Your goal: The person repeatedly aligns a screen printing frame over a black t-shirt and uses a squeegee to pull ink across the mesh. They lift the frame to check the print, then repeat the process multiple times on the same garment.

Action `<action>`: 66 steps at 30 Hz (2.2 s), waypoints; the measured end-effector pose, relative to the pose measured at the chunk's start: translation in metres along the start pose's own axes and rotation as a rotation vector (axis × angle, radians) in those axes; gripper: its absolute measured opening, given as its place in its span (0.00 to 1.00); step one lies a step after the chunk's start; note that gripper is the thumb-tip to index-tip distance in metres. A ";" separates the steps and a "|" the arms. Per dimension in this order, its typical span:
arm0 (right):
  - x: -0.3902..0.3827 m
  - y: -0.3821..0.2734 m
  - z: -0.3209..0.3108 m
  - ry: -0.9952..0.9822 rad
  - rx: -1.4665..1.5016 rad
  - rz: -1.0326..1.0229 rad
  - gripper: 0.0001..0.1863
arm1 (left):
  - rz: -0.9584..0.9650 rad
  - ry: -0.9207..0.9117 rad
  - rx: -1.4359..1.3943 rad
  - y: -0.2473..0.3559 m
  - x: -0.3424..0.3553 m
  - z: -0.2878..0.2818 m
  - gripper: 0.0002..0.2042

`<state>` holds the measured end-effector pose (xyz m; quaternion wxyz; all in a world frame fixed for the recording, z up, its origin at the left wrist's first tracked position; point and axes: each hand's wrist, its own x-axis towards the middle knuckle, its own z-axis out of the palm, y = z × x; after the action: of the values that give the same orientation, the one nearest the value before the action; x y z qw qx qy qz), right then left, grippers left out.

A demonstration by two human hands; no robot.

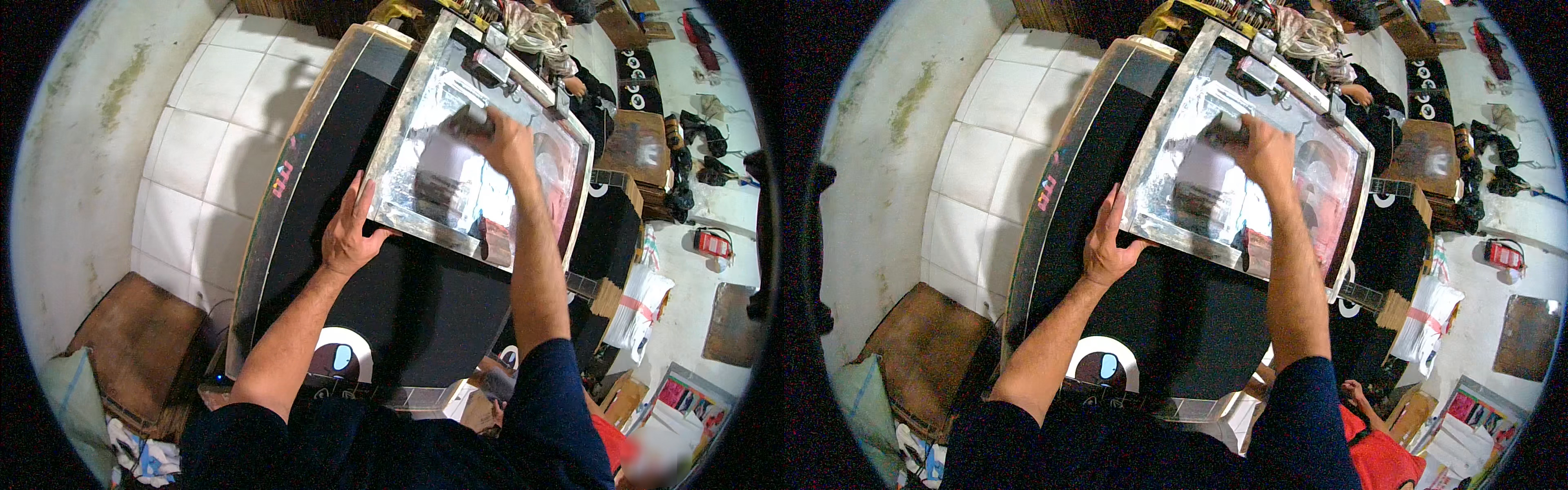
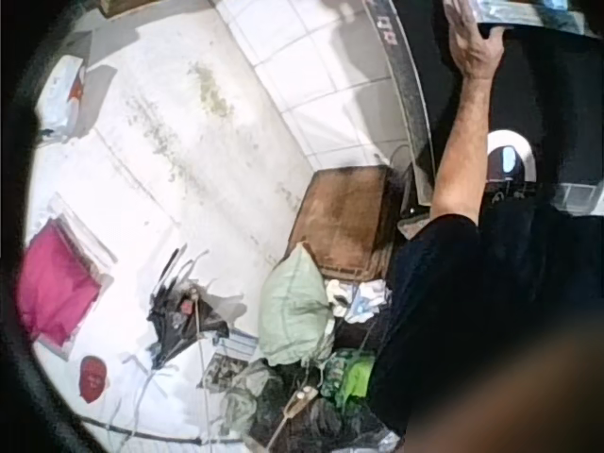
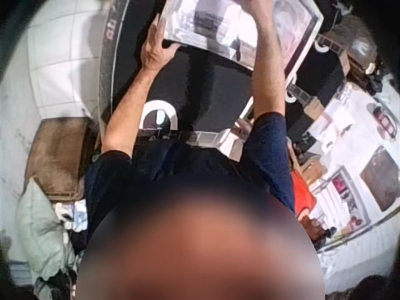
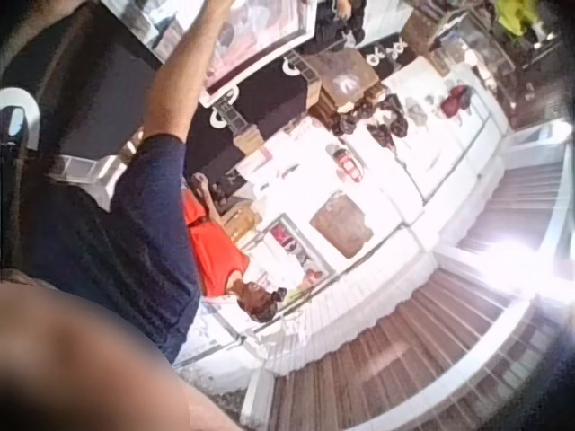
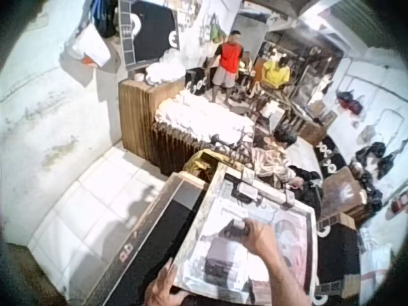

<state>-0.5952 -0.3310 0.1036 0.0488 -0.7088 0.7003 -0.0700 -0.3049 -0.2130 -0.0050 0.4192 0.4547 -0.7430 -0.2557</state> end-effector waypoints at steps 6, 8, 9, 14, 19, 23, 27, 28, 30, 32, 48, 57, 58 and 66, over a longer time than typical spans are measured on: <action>0.064 0.041 0.012 0.040 -0.004 -0.009 0.28 | 0.004 -0.020 0.021 0.003 0.000 -0.002 0.56; 0.038 0.023 0.019 0.140 0.001 0.070 0.24 | 0.001 -0.021 0.024 0.004 0.000 -0.002 0.56; 0.017 0.009 0.023 0.193 -0.001 0.106 0.19 | 0.003 -0.016 0.026 0.003 0.000 -0.001 0.56; -0.069 -0.038 0.013 0.067 0.048 0.010 0.20 | -0.020 -0.033 0.032 0.003 -0.002 0.000 0.55; 0.000 0.012 -0.013 0.044 0.067 0.096 0.31 | -0.011 -0.043 0.057 0.003 -0.001 0.000 0.56; 0.099 0.057 -0.002 -0.046 -0.034 0.116 0.34 | -0.014 -0.027 0.068 0.005 -0.001 0.000 0.57; 0.126 0.079 0.015 0.092 -0.091 0.027 0.36 | -0.153 -0.063 -0.007 0.008 -0.004 0.001 0.59; 0.115 0.083 0.013 0.170 -0.143 0.010 0.36 | -0.163 -0.069 0.025 0.009 -0.005 0.001 0.59; 0.074 0.085 0.004 0.385 -0.006 -0.061 0.28 | -0.177 -0.080 0.073 0.009 -0.006 0.002 0.60; 0.001 0.080 -0.009 0.284 0.246 -0.071 0.20 | -0.118 -0.067 0.112 0.008 -0.005 0.002 0.60; -0.168 0.047 -0.031 0.027 0.170 0.027 0.12 | -0.102 -0.068 0.145 0.006 -0.011 0.005 0.59; -0.036 0.129 -0.003 0.013 0.068 -0.073 0.20 | -0.125 -0.074 0.032 0.001 -0.014 0.007 0.59; -0.013 0.137 0.001 0.060 -0.029 -0.058 0.25 | -0.125 -0.078 0.068 0.002 -0.014 0.007 0.59; -0.066 0.095 -0.002 0.155 0.100 0.040 0.16 | -0.109 -0.074 0.144 0.004 -0.014 0.007 0.58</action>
<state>-0.6898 -0.2666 0.0881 0.0313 -0.6837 0.7116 -0.1585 -0.3093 -0.1990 -0.0105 0.3432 0.5137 -0.7487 -0.2404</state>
